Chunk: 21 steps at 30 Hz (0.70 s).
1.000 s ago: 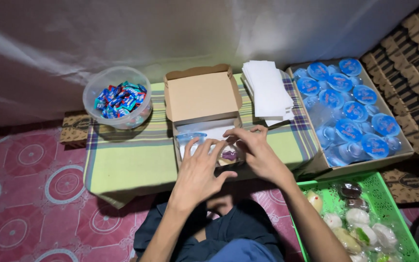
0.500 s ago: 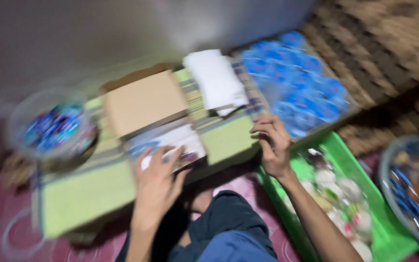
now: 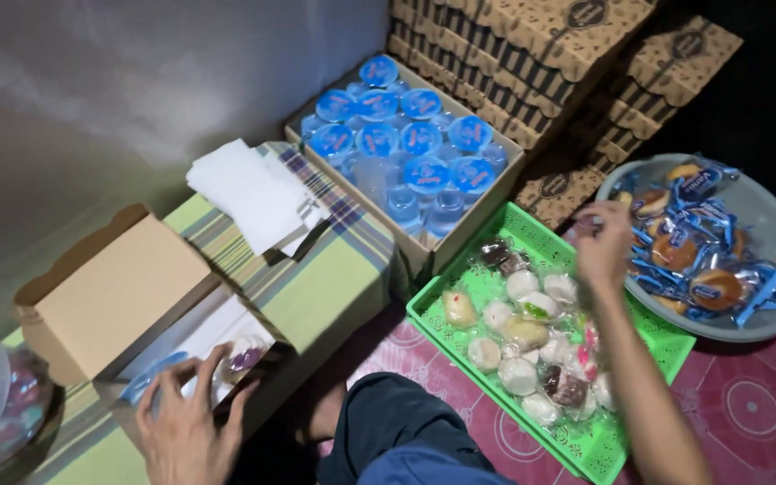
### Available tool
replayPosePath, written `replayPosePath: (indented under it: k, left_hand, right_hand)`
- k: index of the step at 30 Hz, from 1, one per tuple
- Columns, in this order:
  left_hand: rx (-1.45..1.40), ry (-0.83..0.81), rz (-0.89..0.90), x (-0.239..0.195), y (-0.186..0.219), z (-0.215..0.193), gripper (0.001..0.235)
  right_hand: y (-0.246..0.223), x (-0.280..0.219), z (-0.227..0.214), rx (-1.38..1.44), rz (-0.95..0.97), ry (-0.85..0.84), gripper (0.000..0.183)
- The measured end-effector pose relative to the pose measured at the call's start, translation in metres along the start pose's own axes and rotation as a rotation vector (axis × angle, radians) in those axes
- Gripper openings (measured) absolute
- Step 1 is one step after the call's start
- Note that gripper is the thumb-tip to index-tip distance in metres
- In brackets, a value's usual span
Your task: The person assembles a cardboard box and lines it with white paper. They then place a small plastic container, a wrapped snack, and a small plastic bag into the box. The person closes the box and sets it aside, repeating the process with a second box.
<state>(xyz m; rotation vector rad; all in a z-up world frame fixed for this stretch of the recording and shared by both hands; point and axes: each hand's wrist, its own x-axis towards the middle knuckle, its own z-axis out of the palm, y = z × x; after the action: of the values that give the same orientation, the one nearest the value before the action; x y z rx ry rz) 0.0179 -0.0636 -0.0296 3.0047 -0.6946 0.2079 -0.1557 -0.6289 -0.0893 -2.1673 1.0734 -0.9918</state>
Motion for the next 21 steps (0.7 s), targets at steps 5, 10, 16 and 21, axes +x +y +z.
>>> replayPosePath:
  k: [5, 10, 16, 21]
  left_hand:
    - [0.145, -0.025, 0.008, 0.003, -0.008, 0.019, 0.066]
    - [0.133, 0.048, -0.021, -0.001, -0.016, 0.034, 0.068]
    - [0.080, 0.123, -0.009, -0.002, -0.007, 0.023, 0.066]
    - [0.109, 0.065, -0.008, 0.000, -0.005, 0.014, 0.067]
  right_hand:
    - [0.111, 0.034, -0.024, -0.252, 0.078, 0.073, 0.037]
    - [0.092, 0.048, -0.027, -0.061, 0.461, -0.306, 0.046]
    - [0.096, 0.045, -0.027, -0.153, 0.429, -0.329, 0.049]
    - [0.128, 0.043, -0.024, 0.021, 0.283, -0.063, 0.058]
